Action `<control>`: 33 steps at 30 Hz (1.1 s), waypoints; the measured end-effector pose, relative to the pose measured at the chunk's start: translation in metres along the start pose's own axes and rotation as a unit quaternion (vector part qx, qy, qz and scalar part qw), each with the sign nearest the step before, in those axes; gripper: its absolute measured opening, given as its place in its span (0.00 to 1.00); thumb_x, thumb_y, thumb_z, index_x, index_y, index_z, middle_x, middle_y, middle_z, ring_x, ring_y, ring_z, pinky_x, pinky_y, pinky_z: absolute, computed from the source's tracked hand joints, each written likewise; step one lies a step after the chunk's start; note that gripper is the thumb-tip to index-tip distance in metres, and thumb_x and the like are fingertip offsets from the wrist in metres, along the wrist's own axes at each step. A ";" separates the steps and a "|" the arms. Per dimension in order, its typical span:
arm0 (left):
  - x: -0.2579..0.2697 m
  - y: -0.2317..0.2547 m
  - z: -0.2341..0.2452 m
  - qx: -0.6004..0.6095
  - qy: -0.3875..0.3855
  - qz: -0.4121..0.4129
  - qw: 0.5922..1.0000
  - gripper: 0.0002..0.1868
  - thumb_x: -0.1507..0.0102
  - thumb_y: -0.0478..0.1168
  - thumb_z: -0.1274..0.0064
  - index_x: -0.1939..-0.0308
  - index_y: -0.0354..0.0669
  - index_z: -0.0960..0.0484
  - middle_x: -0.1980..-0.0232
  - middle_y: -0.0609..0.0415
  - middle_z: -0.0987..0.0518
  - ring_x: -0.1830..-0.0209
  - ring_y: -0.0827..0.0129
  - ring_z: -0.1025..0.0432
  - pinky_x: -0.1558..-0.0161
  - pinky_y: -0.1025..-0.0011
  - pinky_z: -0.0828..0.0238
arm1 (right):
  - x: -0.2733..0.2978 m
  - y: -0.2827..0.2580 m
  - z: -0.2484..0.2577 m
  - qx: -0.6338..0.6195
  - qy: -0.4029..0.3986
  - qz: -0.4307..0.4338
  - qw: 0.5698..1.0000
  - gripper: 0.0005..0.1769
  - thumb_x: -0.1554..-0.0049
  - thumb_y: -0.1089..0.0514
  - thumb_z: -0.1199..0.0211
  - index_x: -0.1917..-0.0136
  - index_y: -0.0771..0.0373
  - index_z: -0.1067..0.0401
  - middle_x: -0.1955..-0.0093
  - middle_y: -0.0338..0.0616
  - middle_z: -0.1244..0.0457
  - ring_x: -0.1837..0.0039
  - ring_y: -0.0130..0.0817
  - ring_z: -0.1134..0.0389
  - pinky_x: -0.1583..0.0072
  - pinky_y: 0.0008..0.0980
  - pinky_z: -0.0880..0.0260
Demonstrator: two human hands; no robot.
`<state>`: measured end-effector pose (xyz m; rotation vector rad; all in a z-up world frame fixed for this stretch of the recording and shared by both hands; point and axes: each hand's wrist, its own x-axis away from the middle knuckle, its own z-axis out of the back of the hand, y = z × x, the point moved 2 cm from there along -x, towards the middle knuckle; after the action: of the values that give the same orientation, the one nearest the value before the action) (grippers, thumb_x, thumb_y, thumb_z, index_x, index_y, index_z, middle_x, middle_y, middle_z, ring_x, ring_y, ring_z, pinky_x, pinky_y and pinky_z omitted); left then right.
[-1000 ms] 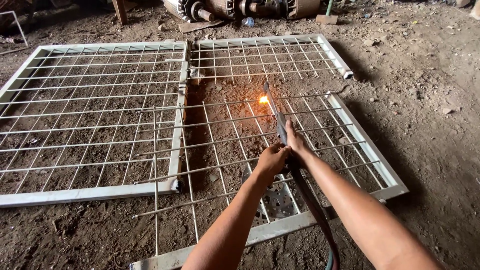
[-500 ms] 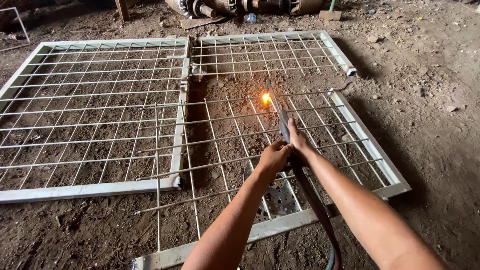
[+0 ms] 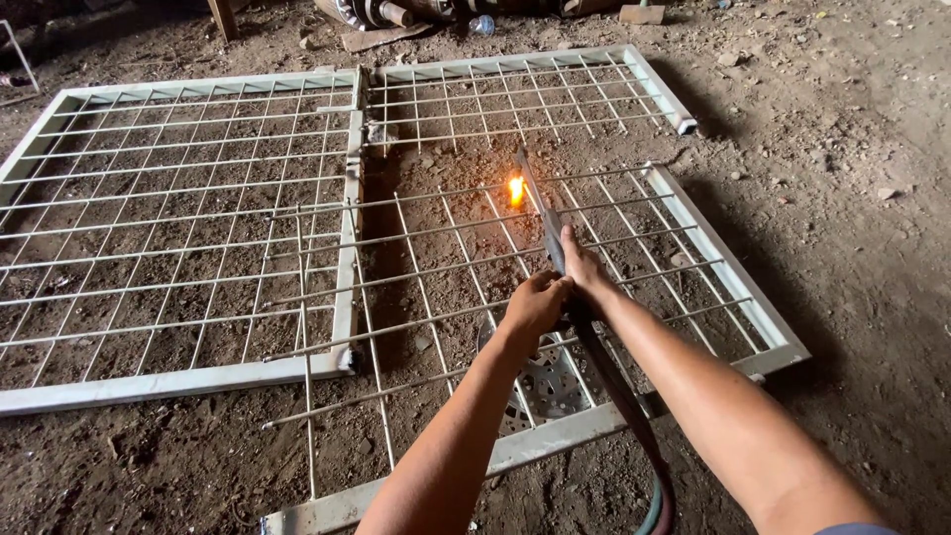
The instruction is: Using a cutting torch to cut through segments of a metal grate on a workshop floor.
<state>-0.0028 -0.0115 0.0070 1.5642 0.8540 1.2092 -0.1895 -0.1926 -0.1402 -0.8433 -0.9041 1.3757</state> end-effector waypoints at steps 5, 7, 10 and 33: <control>-0.011 -0.010 0.000 -0.015 0.001 -0.026 1.000 0.29 0.31 0.47 0.52 0.28 0.37 0.33 0.39 0.39 0.21 0.45 0.59 0.22 0.43 0.66 0.23 | 0.001 0.002 0.002 0.039 -0.007 -0.008 0.999 0.61 0.48 0.14 0.81 0.24 0.58 0.43 0.54 0.45 0.37 0.60 0.32 0.34 0.70 0.31 0.38; -0.010 -0.007 0.001 -0.021 0.009 -0.024 0.999 0.29 0.31 0.47 0.52 0.29 0.36 0.32 0.40 0.38 0.20 0.45 0.58 0.21 0.44 0.66 0.22 | -0.009 0.012 0.000 0.042 -0.006 -0.001 0.999 0.60 0.46 0.15 0.81 0.24 0.58 0.40 0.55 0.48 0.36 0.60 0.34 0.35 0.70 0.32 0.39; -0.027 -0.023 0.002 -0.006 0.011 -0.026 1.000 0.30 0.31 0.47 0.51 0.29 0.37 0.33 0.41 0.39 0.20 0.46 0.59 0.21 0.44 0.68 0.22 | -0.004 0.008 -0.004 0.040 -0.011 0.012 0.999 0.60 0.38 0.16 0.82 0.27 0.63 0.32 0.55 0.53 0.40 0.59 0.36 0.36 0.67 0.34 0.36; 0.077 0.069 0.187 -0.756 -0.005 0.014 0.655 0.16 0.24 0.50 0.62 0.49 0.45 0.22 0.57 0.52 0.22 0.67 0.70 0.29 0.63 0.66 0.21 | 0.174 -0.168 0.072 -0.197 -0.029 -0.143 0.969 0.46 0.34 0.19 0.68 0.57 0.66 0.37 0.72 0.40 0.45 0.76 0.25 0.44 0.74 0.25 0.43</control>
<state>0.1966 -0.0109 0.0843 0.1463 -0.3361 1.2730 -0.1840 -0.0254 0.0492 -0.9287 -1.3185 0.9869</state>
